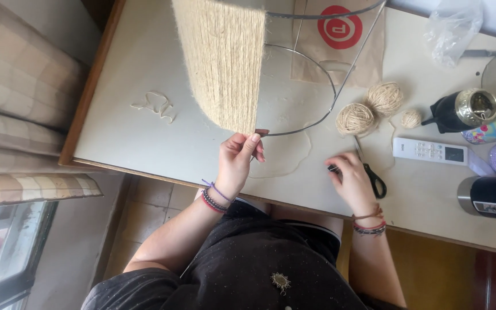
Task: The person wraps natural twine around a metal lampshade frame, securing it with a binder clip. They cut excess twine with scissors and continue wrapping the frame.
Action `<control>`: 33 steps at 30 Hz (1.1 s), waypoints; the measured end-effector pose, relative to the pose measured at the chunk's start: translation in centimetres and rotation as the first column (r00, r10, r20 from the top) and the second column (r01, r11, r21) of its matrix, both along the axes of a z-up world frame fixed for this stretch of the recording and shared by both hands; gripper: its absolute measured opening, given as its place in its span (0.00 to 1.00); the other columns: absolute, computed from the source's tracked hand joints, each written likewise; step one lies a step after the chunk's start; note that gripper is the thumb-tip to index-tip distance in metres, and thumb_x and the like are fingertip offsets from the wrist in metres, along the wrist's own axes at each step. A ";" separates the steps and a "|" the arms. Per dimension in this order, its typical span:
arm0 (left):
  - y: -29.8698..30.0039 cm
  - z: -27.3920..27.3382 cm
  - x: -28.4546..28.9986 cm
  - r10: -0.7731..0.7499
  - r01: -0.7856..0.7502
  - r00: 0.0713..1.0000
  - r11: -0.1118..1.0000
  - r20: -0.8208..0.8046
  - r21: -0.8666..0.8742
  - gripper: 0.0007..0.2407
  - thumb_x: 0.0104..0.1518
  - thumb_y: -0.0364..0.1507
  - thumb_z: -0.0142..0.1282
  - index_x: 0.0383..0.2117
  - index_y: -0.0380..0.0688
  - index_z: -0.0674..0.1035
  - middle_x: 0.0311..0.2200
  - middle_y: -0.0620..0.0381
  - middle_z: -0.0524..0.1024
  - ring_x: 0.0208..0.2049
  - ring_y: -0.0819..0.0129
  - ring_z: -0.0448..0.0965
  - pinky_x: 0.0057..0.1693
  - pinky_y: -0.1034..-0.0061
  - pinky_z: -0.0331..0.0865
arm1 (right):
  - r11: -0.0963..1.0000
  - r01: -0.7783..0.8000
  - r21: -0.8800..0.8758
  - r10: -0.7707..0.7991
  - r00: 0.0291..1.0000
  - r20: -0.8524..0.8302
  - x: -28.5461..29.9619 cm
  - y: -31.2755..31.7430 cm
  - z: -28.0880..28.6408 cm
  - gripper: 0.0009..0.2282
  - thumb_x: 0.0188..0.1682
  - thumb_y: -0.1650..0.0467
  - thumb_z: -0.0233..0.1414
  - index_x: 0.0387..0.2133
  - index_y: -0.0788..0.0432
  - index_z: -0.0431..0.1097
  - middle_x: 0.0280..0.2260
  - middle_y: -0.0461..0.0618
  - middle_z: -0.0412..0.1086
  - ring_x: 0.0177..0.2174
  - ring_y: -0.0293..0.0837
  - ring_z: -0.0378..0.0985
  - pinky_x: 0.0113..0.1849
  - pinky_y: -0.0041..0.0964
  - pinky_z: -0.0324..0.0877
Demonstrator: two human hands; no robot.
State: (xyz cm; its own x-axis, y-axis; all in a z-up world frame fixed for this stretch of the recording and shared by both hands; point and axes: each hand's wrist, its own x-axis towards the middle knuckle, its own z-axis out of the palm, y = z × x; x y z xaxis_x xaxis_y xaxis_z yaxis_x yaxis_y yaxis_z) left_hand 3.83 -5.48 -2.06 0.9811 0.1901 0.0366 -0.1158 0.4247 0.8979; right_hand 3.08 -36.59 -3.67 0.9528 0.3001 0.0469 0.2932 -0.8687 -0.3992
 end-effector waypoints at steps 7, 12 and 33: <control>-0.6 1.4 -0.3 -0.016 0.016 1.000 1.000 0.000 -0.009 0.10 0.65 0.23 0.54 0.24 0.35 0.78 0.18 0.52 0.78 0.17 0.70 0.80 0.30 0.78 0.77 | 0.972 0.212 -0.102 -0.152 0.896 0.417 -0.2 0.2 2.2 0.13 0.50 0.77 0.57 0.45 0.48 0.74 0.45 0.47 0.67 0.43 0.51 0.77 0.44 0.42 0.75; -0.8 3.1 -0.9 -0.086 0.086 0.996 0.996 0.002 0.009 0.10 0.63 0.25 0.58 0.23 0.35 0.80 0.18 0.51 0.80 0.18 0.71 0.81 0.33 0.79 0.77 | 0.955 -0.222 0.197 0.099 0.864 0.493 0.1 12.5 13.5 0.15 0.50 0.80 0.46 0.47 0.57 0.73 0.51 0.52 0.68 0.49 0.53 0.74 0.49 0.45 0.71; 4.9 1.2 1.0 -0.229 0.326 0.936 0.271 -0.269 0.906 0.18 0.57 0.39 0.61 0.45 0.39 0.78 0.41 0.45 0.75 0.44 0.52 0.78 0.53 0.57 0.65 | 0.831 -0.299 0.470 0.371 0.926 -0.067 5.9 14.6 9.6 0.09 0.47 0.78 0.42 0.19 0.59 0.66 0.13 0.43 0.54 0.26 0.30 0.60 0.22 0.38 0.66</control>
